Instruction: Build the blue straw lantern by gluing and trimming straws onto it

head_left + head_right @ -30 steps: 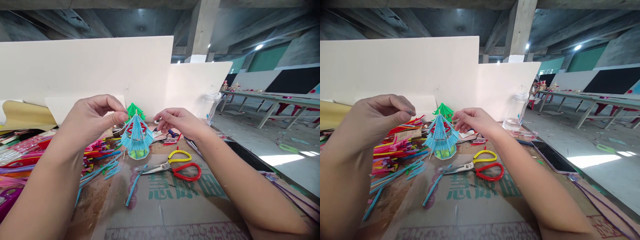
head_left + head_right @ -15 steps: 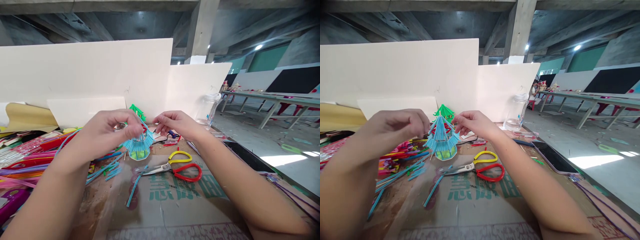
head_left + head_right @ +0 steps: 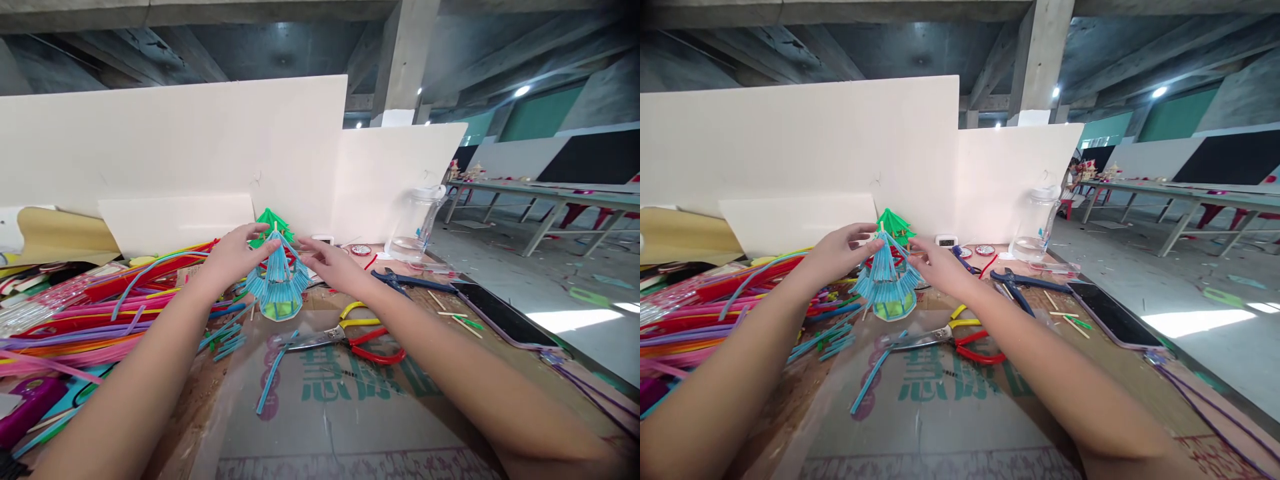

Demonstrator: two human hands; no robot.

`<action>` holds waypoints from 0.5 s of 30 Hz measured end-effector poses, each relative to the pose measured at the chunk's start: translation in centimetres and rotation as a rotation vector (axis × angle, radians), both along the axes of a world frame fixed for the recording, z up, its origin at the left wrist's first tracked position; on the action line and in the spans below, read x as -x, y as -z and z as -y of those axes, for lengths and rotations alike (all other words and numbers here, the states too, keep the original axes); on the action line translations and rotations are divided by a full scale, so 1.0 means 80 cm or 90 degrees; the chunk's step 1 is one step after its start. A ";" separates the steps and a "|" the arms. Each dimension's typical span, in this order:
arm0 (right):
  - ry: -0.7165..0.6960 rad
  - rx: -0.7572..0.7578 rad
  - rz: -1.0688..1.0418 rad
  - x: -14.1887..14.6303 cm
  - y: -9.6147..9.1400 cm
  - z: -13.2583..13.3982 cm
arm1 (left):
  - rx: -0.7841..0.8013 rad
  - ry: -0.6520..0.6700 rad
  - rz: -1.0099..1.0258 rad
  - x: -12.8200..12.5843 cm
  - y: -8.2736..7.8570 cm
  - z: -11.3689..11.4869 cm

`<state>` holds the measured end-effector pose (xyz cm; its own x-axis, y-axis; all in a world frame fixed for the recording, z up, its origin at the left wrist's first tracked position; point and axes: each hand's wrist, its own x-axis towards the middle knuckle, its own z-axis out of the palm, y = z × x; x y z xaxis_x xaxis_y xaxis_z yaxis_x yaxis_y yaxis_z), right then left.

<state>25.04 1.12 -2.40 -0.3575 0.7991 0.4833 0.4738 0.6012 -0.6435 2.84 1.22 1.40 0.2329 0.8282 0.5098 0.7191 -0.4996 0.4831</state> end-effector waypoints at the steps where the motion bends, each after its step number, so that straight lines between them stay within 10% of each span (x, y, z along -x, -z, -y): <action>1: -0.014 0.003 -0.001 0.001 0.002 -0.001 | 0.012 0.016 -0.005 -0.002 0.001 -0.001; 15: -0.054 0.094 -0.069 0.015 -0.019 0.019 | 0.060 0.159 -0.050 -0.013 -0.014 0.023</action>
